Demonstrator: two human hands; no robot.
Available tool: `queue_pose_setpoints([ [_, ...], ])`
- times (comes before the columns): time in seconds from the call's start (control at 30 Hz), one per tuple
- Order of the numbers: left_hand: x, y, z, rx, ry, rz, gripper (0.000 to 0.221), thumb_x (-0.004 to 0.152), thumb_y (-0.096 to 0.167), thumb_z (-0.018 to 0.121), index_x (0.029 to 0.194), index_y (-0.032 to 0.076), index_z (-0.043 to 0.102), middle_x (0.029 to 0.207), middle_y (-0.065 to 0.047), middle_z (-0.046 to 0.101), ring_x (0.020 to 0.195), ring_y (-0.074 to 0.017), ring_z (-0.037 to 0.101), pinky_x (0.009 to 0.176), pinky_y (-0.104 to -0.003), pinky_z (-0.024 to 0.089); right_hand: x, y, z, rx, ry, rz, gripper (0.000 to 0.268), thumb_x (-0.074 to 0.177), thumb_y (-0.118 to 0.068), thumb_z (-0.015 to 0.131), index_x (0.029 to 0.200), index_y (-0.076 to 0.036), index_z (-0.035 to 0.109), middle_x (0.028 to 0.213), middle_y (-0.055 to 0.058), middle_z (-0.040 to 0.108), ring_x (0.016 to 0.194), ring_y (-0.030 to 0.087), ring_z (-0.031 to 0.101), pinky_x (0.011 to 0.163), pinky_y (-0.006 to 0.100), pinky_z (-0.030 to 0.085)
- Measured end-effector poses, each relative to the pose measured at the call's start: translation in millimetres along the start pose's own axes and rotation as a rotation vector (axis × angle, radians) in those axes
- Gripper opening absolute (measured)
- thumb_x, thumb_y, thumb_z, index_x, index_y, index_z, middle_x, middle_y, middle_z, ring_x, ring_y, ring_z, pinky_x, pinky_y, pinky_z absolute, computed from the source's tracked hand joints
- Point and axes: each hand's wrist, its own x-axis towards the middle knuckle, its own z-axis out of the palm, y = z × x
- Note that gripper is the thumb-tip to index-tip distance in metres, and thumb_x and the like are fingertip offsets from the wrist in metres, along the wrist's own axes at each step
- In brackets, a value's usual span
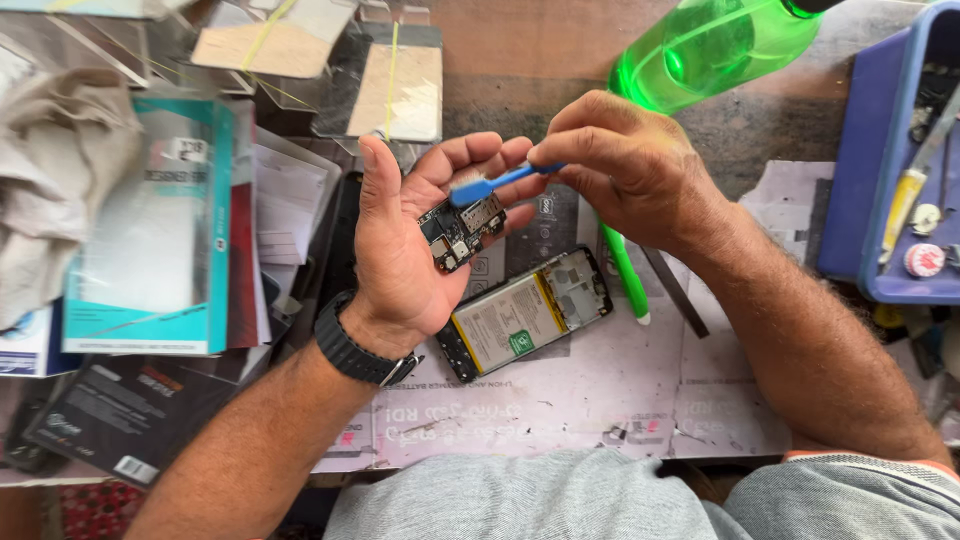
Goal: The person cleans a circuit board and a mobile phone chassis using a blue brush and a liquid, then aligns and presses the circuit board into the phone frame.
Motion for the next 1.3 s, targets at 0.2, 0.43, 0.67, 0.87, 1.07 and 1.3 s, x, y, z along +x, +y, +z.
queue_pose_setpoints([
  [0.2, 1.3, 6.5, 1.6, 0.101, 0.02, -0.072, 0.102, 0.09, 0.081, 0.037, 0.14, -0.007, 0.05, 0.141, -0.024, 0.06, 0.129, -0.034, 0.063, 0.109, -0.044, 0.055, 4.3, -6.6, 1.6, 0.027, 0.0, -0.071, 0.028, 0.09, 0.004, 0.078, 0.11, -0.012, 0.069, 0.112, 0.01, 0.067, 0.101, 0.026, 0.071, 0.078, 0.035, 0.059],
  [0.43, 3.4, 4.7, 0.3, 0.181, -0.07, -0.133, 0.101, 0.092, 0.078, 0.042, 0.144, -0.008, 0.046, 0.134, -0.023, 0.062, 0.114, -0.0308, 0.07, 0.097, -0.041, 0.061, -2.1, -19.8, -4.0, 0.023, 0.037, 0.027, 0.024, 0.095, 0.006, 0.075, 0.114, -0.007, 0.068, 0.11, 0.011, 0.068, 0.099, 0.025, 0.072, 0.078, 0.036, 0.059],
  [0.67, 0.1, 5.8, 5.5, 0.225, -0.18, -0.141, 0.111, 0.093, 0.081, 0.047, 0.159, -0.006, 0.026, 0.146, -0.023, 0.051, 0.122, -0.0274, 0.064, 0.101, -0.043, 0.057, 2.6, -37.8, 9.6, 0.209, -0.065, 0.1, 0.027, 0.091, -0.009, 0.078, 0.117, -0.007, 0.07, 0.111, 0.012, 0.068, 0.093, 0.028, 0.072, 0.078, 0.037, 0.06],
  [0.87, 4.9, 1.3, -1.3, 0.217, -0.109, -0.197, 0.093, 0.093, 0.073, 0.046, 0.153, 0.002, 0.037, 0.132, -0.015, 0.063, 0.113, -0.0228, 0.068, 0.097, -0.039, 0.06, 5.4, -20.9, 15.3, 0.395, -0.186, 0.353, 0.018, 0.091, -0.014, 0.076, 0.105, -0.004, 0.07, 0.089, 0.006, 0.071, 0.082, 0.017, 0.067, 0.074, 0.034, 0.054],
  [1.07, -5.5, 5.6, 11.6, 1.099, 0.116, 0.068, 0.033, 0.1, 0.015, 0.066, 0.13, 0.001, 0.064, 0.09, -0.008, 0.062, 0.08, -0.011, 0.057, 0.068, -0.024, 0.048, 10.6, -18.4, 1.3, 0.455, -0.241, 0.7, 0.016, 0.089, -0.019, 0.079, 0.095, -0.006, 0.073, 0.074, 0.0, 0.067, 0.071, 0.007, 0.055, 0.065, 0.03, 0.049],
  [1.3, -14.7, 7.7, 16.3, 1.034, -0.029, 0.187, 0.049, 0.093, -0.004, 0.07, 0.139, -0.003, 0.052, 0.103, -0.004, 0.071, 0.093, -0.0075, 0.067, 0.08, -0.022, 0.058, 11.8, -22.9, 5.8, 0.584, -0.22, 0.682, 0.016, 0.087, -0.019, 0.079, 0.095, -0.006, 0.075, 0.078, -0.003, 0.072, 0.075, 0.004, 0.061, 0.068, 0.026, 0.053],
])
